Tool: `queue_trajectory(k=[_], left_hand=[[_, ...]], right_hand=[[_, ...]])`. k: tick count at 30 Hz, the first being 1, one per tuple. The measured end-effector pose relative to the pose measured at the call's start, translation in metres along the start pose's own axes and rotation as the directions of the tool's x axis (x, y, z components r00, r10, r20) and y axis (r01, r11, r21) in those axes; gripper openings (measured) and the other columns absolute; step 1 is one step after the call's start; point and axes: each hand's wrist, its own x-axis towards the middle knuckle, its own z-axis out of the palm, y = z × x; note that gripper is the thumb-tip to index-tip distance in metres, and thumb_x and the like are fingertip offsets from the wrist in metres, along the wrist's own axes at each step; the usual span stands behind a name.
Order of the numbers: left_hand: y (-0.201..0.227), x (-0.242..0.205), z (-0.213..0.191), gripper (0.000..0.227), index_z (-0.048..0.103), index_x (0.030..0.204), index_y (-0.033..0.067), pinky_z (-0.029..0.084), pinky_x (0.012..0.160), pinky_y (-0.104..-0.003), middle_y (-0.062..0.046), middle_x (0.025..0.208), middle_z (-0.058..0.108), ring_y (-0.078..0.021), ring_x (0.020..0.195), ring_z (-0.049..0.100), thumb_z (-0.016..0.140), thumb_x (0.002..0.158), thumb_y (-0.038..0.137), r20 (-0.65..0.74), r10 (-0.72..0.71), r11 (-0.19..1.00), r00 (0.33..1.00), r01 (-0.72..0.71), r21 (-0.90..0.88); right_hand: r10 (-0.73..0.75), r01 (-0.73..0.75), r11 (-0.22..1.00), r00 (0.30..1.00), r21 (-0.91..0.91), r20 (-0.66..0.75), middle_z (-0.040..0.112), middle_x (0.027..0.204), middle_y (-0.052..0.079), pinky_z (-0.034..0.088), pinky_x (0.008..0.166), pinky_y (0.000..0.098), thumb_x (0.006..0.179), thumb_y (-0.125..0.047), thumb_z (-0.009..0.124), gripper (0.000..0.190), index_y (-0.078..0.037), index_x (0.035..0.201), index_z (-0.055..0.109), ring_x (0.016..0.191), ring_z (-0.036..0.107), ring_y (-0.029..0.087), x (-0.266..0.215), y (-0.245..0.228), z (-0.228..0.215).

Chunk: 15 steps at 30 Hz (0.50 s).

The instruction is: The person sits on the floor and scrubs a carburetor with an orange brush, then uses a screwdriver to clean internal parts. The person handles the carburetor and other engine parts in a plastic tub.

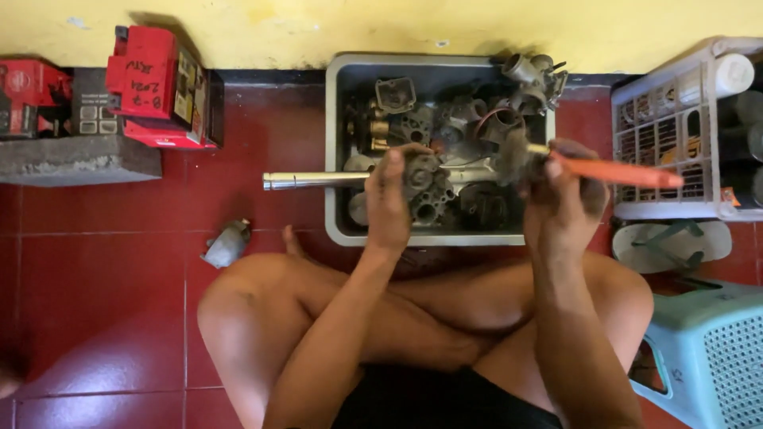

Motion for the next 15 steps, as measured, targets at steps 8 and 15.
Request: queue_trajectory(k=[8, 15], left_hand=[[-0.018, -0.004, 0.008, 0.04, 0.074, 0.123, 0.0151, 0.056, 0.1, -0.055, -0.016, 0.112, 0.075, -0.0371, 0.111, 0.072, 0.044, 0.111, 0.04, -0.074, 0.051, 0.958, 0.996, -0.028, 0.285], [-0.01, -0.005, 0.004, 0.039, 0.073, 0.122, 0.0113, 0.058, 0.094, -0.061, -0.019, 0.11, 0.073, -0.0437, 0.107, 0.071, 0.042, 0.112, 0.032, -0.03, 0.117, 0.922, 0.993, -0.097, 0.375]], right_hand=[[-0.187, 0.537, 0.618, 0.809, -0.574, 0.557, 0.069, 0.104, 0.018, 0.057, 0.086, 0.0448, 0.082, 0.004, 0.084, 0.03, -0.004, 0.11, 0.075, 0.098, 0.071, 0.038, -0.039, -0.02, 0.056], [-0.121, 0.503, 0.617, 0.821, -0.605, 0.558, 0.069, 0.095, 0.008, 0.06, 0.075, 0.0347, 0.083, -0.001, 0.084, 0.024, -0.009, 0.105, 0.08, 0.087, 0.072, 0.029, -0.063, -0.025, 0.067]])
